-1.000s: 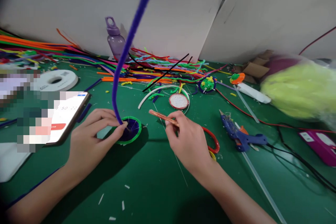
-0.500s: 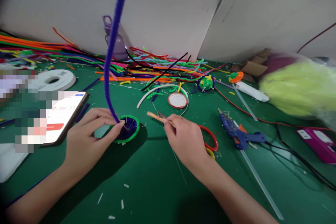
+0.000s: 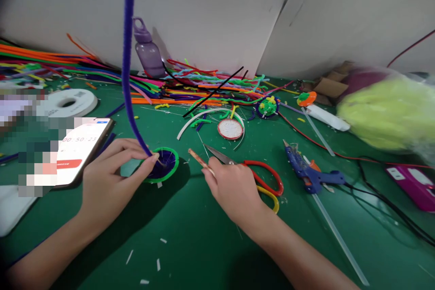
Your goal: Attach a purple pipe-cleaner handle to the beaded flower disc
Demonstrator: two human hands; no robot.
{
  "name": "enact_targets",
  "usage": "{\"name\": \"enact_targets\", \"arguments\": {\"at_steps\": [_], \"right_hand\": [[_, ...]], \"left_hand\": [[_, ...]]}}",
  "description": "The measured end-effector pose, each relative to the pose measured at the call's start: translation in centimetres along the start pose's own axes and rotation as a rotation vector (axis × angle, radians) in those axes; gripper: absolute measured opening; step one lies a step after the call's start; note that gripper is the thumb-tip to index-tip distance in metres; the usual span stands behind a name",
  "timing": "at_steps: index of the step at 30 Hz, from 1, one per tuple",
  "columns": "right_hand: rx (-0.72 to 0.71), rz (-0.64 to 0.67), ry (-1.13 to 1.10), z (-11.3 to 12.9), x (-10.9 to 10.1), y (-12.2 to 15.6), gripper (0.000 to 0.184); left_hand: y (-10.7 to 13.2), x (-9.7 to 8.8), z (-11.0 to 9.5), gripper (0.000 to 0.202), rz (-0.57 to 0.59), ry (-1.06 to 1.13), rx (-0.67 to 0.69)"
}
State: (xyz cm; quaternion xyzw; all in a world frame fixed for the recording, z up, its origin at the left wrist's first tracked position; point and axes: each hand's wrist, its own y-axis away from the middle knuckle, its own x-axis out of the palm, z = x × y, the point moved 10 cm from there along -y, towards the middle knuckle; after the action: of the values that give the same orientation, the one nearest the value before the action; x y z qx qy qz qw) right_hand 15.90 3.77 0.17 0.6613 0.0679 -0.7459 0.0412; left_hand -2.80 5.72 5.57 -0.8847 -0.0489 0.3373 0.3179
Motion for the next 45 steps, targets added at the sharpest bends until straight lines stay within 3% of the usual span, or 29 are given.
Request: {"name": "enact_targets", "arguments": {"at_steps": [4, 10, 15, 18, 23, 31, 37, 41, 45], "right_hand": [[0.002, -0.015, -0.035, -0.1, 0.0, 0.1, 0.02], [0.132, -0.081, -0.307, -1.9, -0.5, 0.0, 0.031], [0.147, 0.028, -0.634, -1.8, 0.4, 0.0, 0.042], [0.173, 0.06, -0.7, -1.9, 0.7, 0.0, 0.044], [0.154, 0.038, -0.639, -1.8, 0.4, 0.0, 0.044], [-0.009, -0.053, -0.167, -0.4, -0.6, 0.1, 0.036], [-0.142, -0.162, -0.286, 1.7, -1.6, 0.8, 0.026], [-0.307, -0.08, -0.227, 4.9, -0.4, 1.6, 0.032], [-0.306, -0.044, -0.302, 5.4, -0.1, 1.7, 0.022]], "left_hand": [[0.0, -0.1, -0.1, 0.012, -0.008, -0.004, 0.009], [0.0, -0.1, -0.2, 0.012, -0.003, -0.019, 0.009], [0.0, -0.1, -0.1, 0.012, -0.007, -0.018, 0.006], [0.0, -0.1, -0.1, 0.013, -0.004, -0.014, 0.001], [0.0, -0.3, -0.2, 0.013, -0.006, -0.013, 0.006], [-0.2, -0.3, -0.2, 0.011, -0.033, -0.032, 0.036], [-0.4, -0.7, -0.2, 0.011, -0.056, -0.056, 0.027], [-0.6, -1.7, 0.2, 0.01, -0.132, -0.111, -0.018], [-0.7, -1.8, 0.4, 0.011, -0.135, -0.116, -0.032]]}}
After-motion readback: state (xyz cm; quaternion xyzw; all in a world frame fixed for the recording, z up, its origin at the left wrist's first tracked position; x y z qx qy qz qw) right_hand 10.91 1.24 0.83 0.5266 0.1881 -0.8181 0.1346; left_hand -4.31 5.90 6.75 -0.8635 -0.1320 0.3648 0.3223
